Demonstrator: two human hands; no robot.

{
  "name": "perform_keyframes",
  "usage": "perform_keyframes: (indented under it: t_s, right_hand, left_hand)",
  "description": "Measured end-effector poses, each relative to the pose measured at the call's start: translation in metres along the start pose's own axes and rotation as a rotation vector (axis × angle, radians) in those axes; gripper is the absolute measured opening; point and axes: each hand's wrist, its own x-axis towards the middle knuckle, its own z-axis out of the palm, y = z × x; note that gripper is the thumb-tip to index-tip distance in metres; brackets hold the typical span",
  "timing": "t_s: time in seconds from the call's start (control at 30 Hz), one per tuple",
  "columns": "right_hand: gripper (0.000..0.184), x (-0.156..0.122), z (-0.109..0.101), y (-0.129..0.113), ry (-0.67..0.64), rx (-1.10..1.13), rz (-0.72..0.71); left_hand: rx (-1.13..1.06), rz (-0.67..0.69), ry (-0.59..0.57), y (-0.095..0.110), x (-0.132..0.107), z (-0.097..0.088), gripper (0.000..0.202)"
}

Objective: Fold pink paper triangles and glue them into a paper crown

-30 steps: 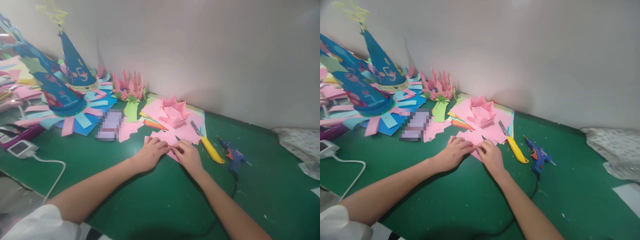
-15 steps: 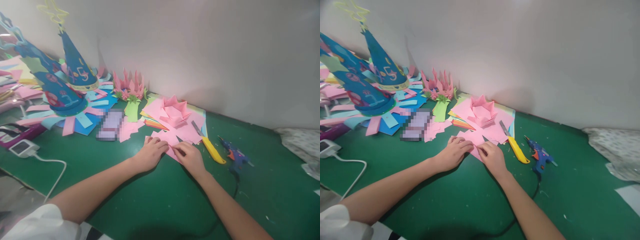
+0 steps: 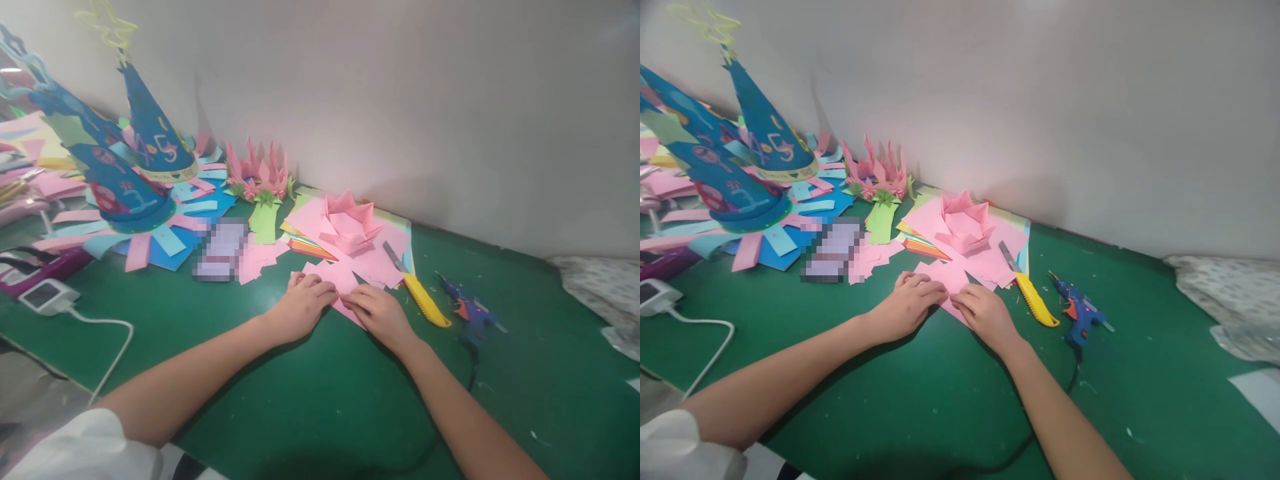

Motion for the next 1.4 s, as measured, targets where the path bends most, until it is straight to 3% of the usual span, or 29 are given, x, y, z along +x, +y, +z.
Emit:
perform_keyframes:
  t_s: [0.4, 0.93, 1.4]
  right_hand:
    - [0.029, 0.0009, -0.0018, -0.0026, -0.041, -0.055, -0.016]
    - [0.021, 0.0021, -0.0012, -0.0025, 0.026, -0.065, -0.077]
    - [0.017, -0.0013, -0.0062, 0.005, 0.005, 0.013, -0.035]
  left_hand:
    - [0.001, 0.004, 0.01, -0.0001, -0.0004, -0.0013, 0.03]
    - [-0.028, 0.02, 0.006, -0.0016, 0.0003, -0.0029, 0.032]
    - [0.02, 0.017, 0.009, -0.0028, 0.0024, 0.0007, 0.031]
